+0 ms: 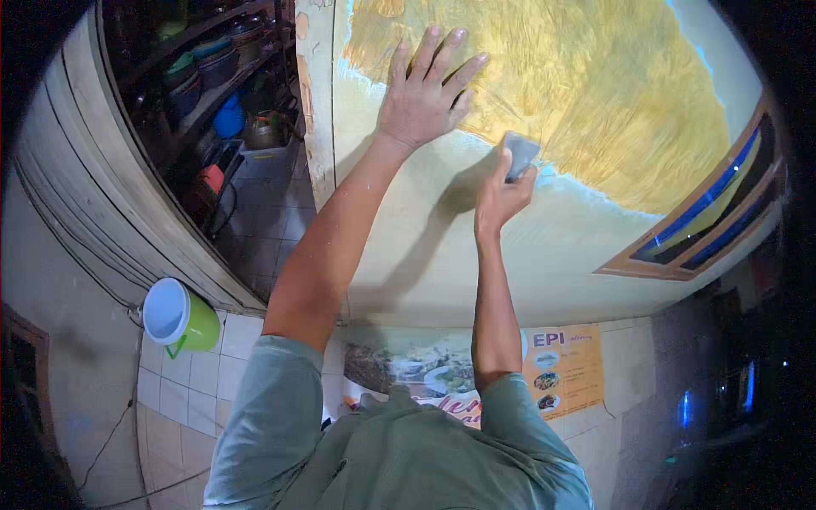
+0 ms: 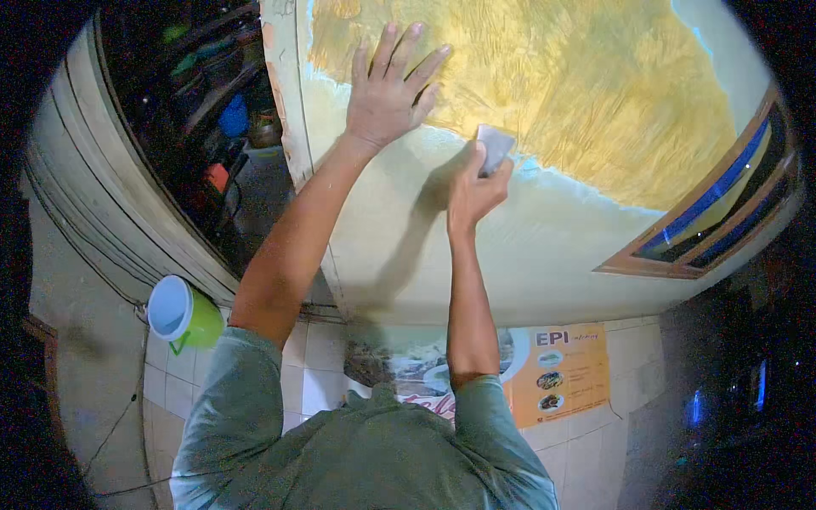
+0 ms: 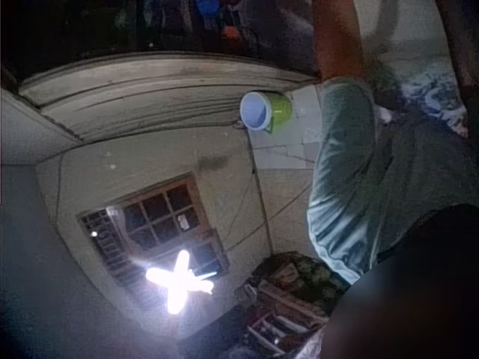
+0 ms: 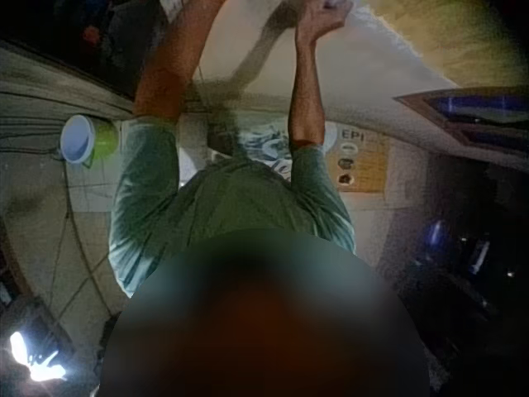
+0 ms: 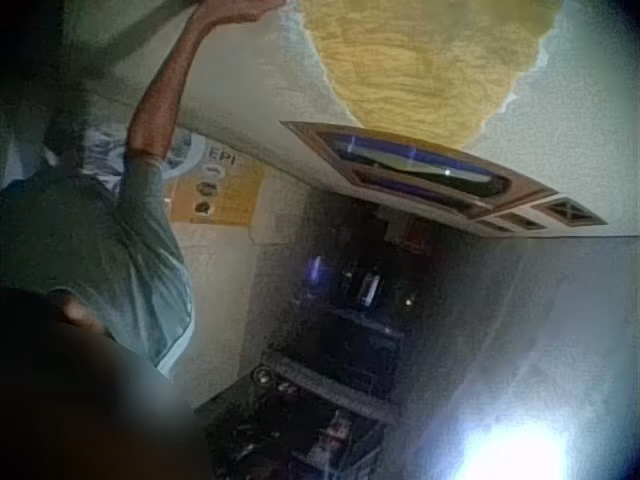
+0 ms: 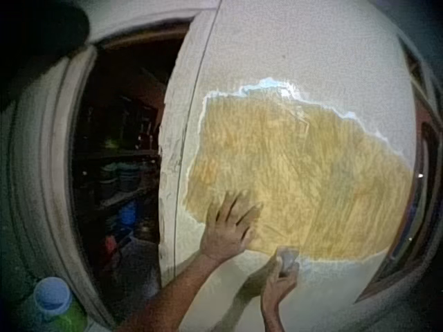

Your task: Scraping and smoothing a damaged section of a wall with a putty knife.

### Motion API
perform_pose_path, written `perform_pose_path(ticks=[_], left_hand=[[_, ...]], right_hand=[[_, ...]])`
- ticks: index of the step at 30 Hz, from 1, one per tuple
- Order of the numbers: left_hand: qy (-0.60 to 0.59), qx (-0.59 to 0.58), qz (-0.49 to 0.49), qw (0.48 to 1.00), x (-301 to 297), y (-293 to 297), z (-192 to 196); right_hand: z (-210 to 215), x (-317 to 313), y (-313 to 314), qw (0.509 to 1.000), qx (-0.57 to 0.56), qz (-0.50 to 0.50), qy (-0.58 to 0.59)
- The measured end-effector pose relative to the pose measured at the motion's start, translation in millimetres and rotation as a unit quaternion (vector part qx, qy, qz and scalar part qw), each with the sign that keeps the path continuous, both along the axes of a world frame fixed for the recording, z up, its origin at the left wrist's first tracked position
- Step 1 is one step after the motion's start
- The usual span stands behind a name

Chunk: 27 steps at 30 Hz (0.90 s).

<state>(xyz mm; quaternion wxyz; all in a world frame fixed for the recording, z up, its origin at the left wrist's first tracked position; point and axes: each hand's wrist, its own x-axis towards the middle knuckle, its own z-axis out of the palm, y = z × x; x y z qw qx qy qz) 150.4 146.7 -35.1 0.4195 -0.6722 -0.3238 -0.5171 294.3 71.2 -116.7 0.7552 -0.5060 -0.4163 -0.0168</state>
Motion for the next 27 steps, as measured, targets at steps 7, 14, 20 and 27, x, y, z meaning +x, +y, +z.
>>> perform_pose_path(ticks=[7, 14, 20, 27], left_hand=[[-0.003, 0.001, 0.009, 1.000, -8.3, 8.5, 1.2], [-0.049, 0.022, 0.008, 0.999, -3.1, 14.0, -6.7], [-0.065, 0.017, 0.011, 0.998, -8.2, 14.4, -19.3], [-0.059, 0.005, 0.020, 0.998, -17.8, 17.3, -13.8]], right_hand=[[-24.5, -23.3, 14.3, 0.992, -0.009, 0.071, -0.104], [-21.7, -29.2, 4.0, 0.986, -0.043, 0.021, -0.158], [-5.2, -11.3, 20.7, 0.999, 0.019, 0.037, 0.011], [-11.7, -22.5, 21.1, 0.992, -0.002, 0.044, -0.116]])
